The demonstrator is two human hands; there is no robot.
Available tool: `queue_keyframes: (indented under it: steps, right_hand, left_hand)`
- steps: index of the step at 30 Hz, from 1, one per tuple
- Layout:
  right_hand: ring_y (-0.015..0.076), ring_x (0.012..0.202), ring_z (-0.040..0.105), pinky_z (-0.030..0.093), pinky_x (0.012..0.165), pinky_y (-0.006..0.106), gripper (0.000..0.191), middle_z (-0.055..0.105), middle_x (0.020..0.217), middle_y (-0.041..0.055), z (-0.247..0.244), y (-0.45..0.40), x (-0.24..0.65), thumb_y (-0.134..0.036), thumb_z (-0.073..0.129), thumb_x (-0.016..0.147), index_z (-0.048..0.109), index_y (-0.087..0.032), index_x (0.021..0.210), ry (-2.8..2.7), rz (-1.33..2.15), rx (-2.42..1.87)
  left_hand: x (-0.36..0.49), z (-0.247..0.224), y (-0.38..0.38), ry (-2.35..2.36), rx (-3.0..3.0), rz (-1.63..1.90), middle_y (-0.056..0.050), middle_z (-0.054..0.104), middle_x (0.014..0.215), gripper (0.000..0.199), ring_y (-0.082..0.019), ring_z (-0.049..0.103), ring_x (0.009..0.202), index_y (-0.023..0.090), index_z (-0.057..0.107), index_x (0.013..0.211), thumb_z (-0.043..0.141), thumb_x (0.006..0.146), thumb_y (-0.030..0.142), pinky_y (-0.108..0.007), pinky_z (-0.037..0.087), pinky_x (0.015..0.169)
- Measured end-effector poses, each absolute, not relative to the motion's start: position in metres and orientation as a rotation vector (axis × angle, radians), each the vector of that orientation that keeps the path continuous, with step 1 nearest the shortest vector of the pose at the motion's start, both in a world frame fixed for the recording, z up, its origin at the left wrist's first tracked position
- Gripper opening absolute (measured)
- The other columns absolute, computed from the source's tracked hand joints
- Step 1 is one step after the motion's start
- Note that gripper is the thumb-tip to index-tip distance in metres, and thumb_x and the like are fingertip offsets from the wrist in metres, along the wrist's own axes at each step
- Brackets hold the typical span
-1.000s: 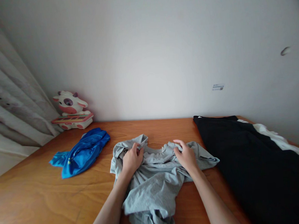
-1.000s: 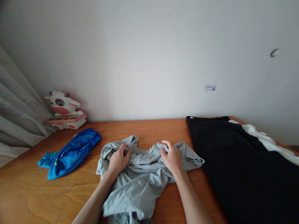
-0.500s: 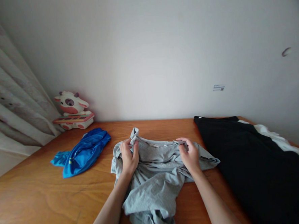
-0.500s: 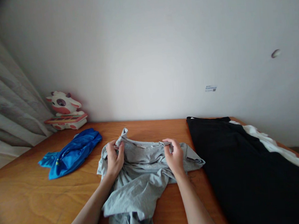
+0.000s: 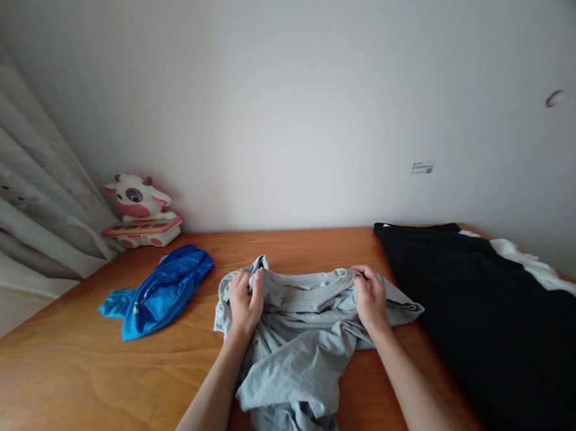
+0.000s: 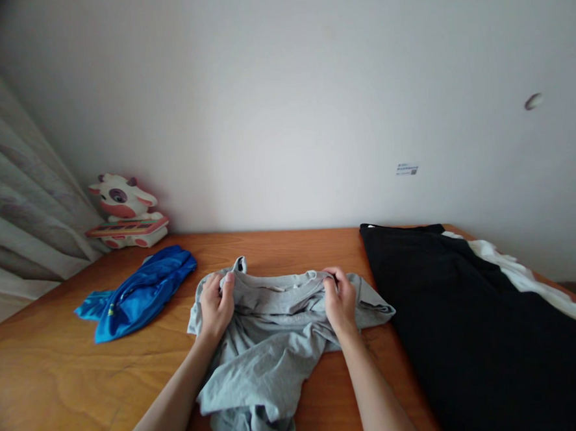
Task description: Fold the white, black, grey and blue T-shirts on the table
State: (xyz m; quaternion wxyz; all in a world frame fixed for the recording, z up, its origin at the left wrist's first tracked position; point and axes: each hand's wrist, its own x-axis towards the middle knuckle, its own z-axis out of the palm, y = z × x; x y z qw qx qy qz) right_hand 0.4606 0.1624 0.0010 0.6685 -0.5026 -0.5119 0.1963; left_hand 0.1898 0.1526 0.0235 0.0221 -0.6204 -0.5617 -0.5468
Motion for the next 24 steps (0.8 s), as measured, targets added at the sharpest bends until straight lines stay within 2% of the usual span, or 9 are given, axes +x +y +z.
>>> queue_keyframes:
  steps: [3,6,10,14,17,19,21,24]
  right_hand:
    - [0.0213,0.078,0.06,0.047,0.073,0.033,0.025,0.067,0.081,0.0039,0.003,0.163,0.46,-0.042,0.052,0.083,0.065,-0.021,0.086,-1.187,0.304,-1.142]
    - [0.0211,0.08,0.059,0.047,0.074,0.033,0.026,0.066,0.086,0.0061,0.004,0.164,0.461,-0.041,0.053,0.085,0.068,-0.02,0.089,-1.238,0.139,-1.171]
    - [0.0206,0.074,0.061,0.047,0.07,0.031,0.027,0.07,0.081,0.0061,-0.001,0.165,0.461,-0.041,0.052,0.084,0.069,-0.02,0.089,-1.226,0.23,-1.241]
    - [0.0213,0.074,0.065,0.049,0.069,0.031,0.027,0.074,0.079,0.0058,-0.003,0.164,0.459,-0.042,0.052,0.082,0.069,-0.021,0.087,-1.204,0.339,-1.239]
    - [0.0212,0.074,0.065,0.049,0.069,0.03,0.027,0.074,0.079,0.0061,-0.002,0.164,0.458,-0.041,0.052,0.082,0.069,-0.02,0.087,-1.193,0.365,-1.235]
    - [0.0212,0.074,0.065,0.049,0.07,0.031,0.027,0.074,0.08,0.0062,-0.002,0.164,0.458,-0.041,0.053,0.082,0.069,-0.02,0.087,-1.192,0.384,-1.236]
    - [0.0212,0.075,0.065,0.049,0.07,0.031,0.027,0.074,0.08,0.006,-0.003,0.164,0.459,-0.041,0.053,0.082,0.069,-0.02,0.088,-1.193,0.404,-1.241]
    - [0.0215,0.075,0.065,0.049,0.071,0.032,0.027,0.074,0.08,0.006,-0.004,0.165,0.46,-0.041,0.054,0.082,0.07,-0.02,0.089,-1.185,0.413,-1.237]
  left_hand:
    - [0.187,0.024,0.155,-1.781,-1.913,-1.686,-0.002,0.05,0.067,0.048,-0.02,0.049,0.07,0.025,0.039,0.057,0.033,0.097,0.05,-0.033,0.038,0.071]
    - [0.185,0.025,0.158,-2.132,-2.06,-1.571,-0.002,0.048,0.061,0.054,-0.02,0.05,0.065,0.025,0.037,0.055,0.024,0.096,0.059,-0.031,0.036,0.064]
    - [0.182,0.028,0.16,-2.544,-2.265,-0.931,0.0,0.039,0.049,0.063,-0.02,0.051,0.056,0.025,0.035,0.046,0.038,0.085,0.074,-0.029,0.027,0.057]
    - [0.179,0.033,0.158,-2.688,-2.275,-0.619,-0.003,0.051,0.051,0.064,-0.024,0.059,0.062,0.024,0.047,0.048,0.045,0.08,0.079,-0.029,0.031,0.059]
    - [0.177,0.034,0.155,-2.745,-2.255,-0.465,-0.006,0.056,0.051,0.054,-0.029,0.064,0.066,0.023,0.053,0.052,0.057,0.078,0.071,-0.03,0.036,0.064]
    - [0.176,0.033,0.154,-2.806,-2.241,-0.623,-0.005,0.053,0.045,0.044,-0.029,0.064,0.063,0.022,0.054,0.049,0.064,0.078,0.055,-0.032,0.038,0.067]
    - [0.173,0.03,0.156,-2.891,-2.226,-0.926,-0.002,0.047,0.037,0.038,-0.027,0.061,0.054,0.022,0.053,0.045,0.066,0.076,0.04,-0.033,0.039,0.067]
    - [0.17,0.025,0.161,-2.967,-2.164,-1.342,-0.001,0.048,0.035,0.037,-0.022,0.054,0.04,0.023,0.052,0.042,0.064,0.075,0.035,-0.034,0.041,0.06]
